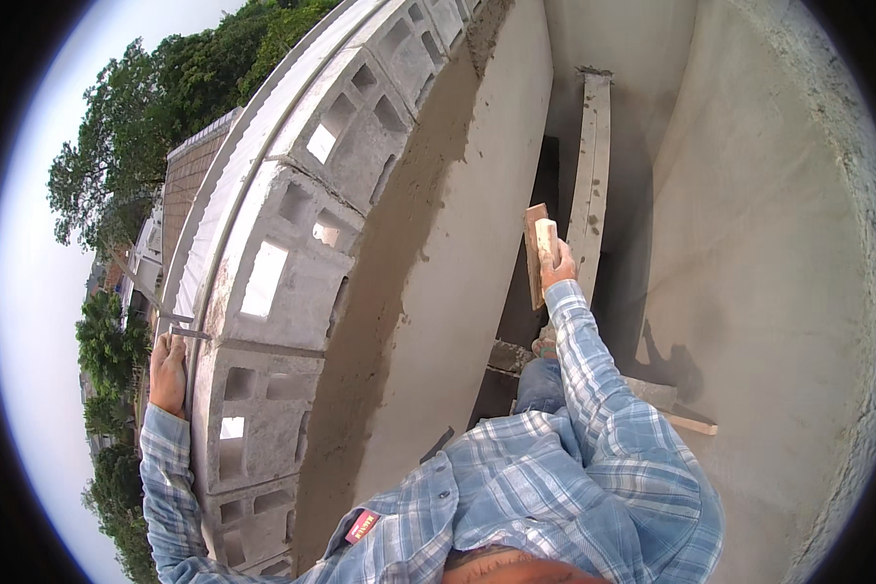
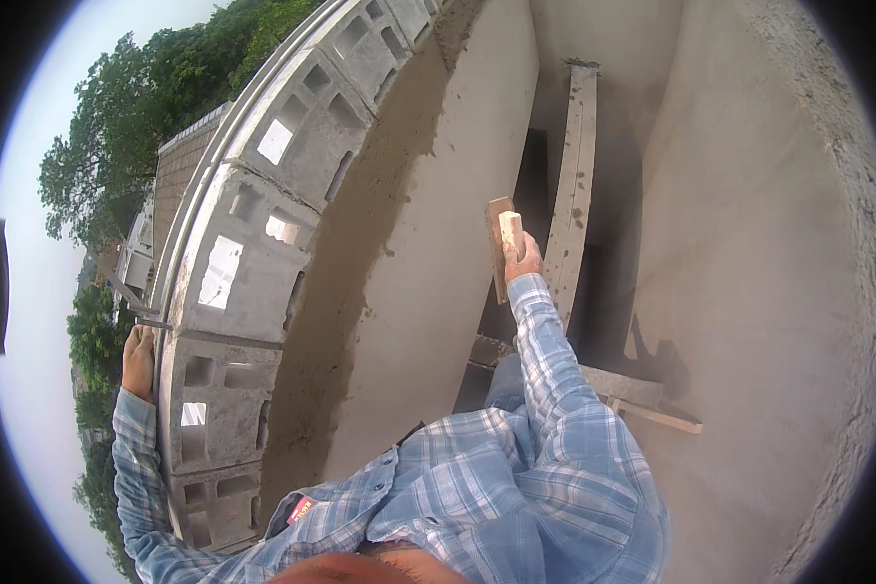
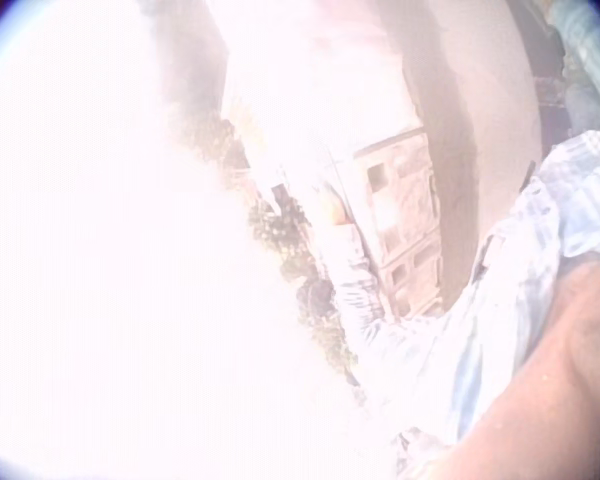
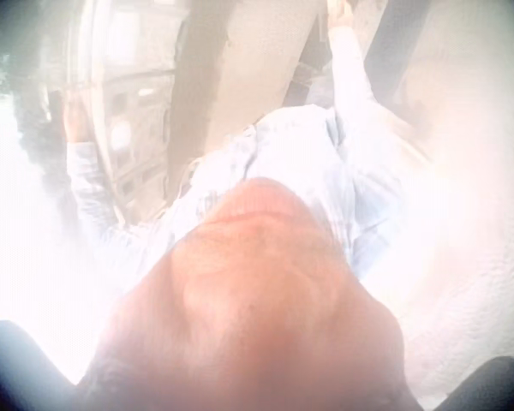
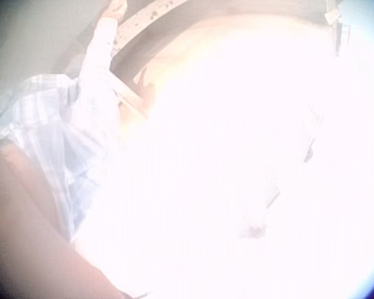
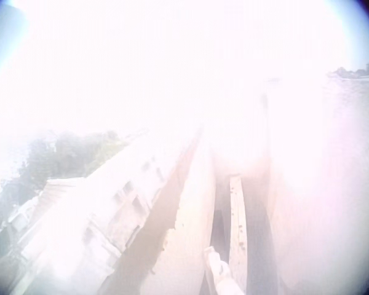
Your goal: The person scoops wet cement from a bucket using a trowel and applies it to a curved wall made of hollow blocks. The person then smooths the applied cement with a wooden float, repeatedly scraping and leveling the surface.
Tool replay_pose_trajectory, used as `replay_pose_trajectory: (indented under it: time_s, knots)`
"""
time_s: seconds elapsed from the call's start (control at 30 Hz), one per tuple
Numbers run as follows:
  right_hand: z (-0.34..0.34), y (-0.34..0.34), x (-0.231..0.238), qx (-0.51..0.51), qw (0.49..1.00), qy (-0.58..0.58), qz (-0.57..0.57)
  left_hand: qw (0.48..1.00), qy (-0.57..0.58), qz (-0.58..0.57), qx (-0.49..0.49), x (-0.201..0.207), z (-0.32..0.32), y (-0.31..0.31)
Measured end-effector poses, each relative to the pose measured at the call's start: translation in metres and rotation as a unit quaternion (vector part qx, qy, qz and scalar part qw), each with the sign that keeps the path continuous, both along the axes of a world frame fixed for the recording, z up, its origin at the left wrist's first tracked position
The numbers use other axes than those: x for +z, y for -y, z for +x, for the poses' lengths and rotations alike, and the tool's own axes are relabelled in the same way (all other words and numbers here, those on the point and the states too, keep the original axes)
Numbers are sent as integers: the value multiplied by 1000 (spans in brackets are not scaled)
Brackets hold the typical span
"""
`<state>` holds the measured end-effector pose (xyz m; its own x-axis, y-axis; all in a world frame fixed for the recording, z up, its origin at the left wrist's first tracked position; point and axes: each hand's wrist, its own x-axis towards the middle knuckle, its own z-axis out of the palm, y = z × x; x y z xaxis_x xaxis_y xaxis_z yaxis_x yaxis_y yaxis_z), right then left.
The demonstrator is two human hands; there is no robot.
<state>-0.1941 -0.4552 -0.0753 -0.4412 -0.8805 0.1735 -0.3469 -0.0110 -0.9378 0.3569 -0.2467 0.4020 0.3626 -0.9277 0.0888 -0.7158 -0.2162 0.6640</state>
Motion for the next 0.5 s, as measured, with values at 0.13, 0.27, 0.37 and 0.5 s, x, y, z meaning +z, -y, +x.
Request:
replay_pose_trajectory:
  time_s: [0.13, 0.27, 0.37, 0.5]
  knots:
    - [97, 103, 128, 102, 989, 71, -77, 995, 36, 56, 76, 27, 22, -45]
    - [124, 171, 147, 94, 984, 87, -123, 969, 12, -94, 228, 75, -20, 12]
    - [135, 205, 147, 95, 979, 113, -138, 970, 57, -116, 206, 121, -20, 67]
    - [141, 233, 150, 110, 973, 117, -164, 971, 148, -70, 176, 101, -103, 193]
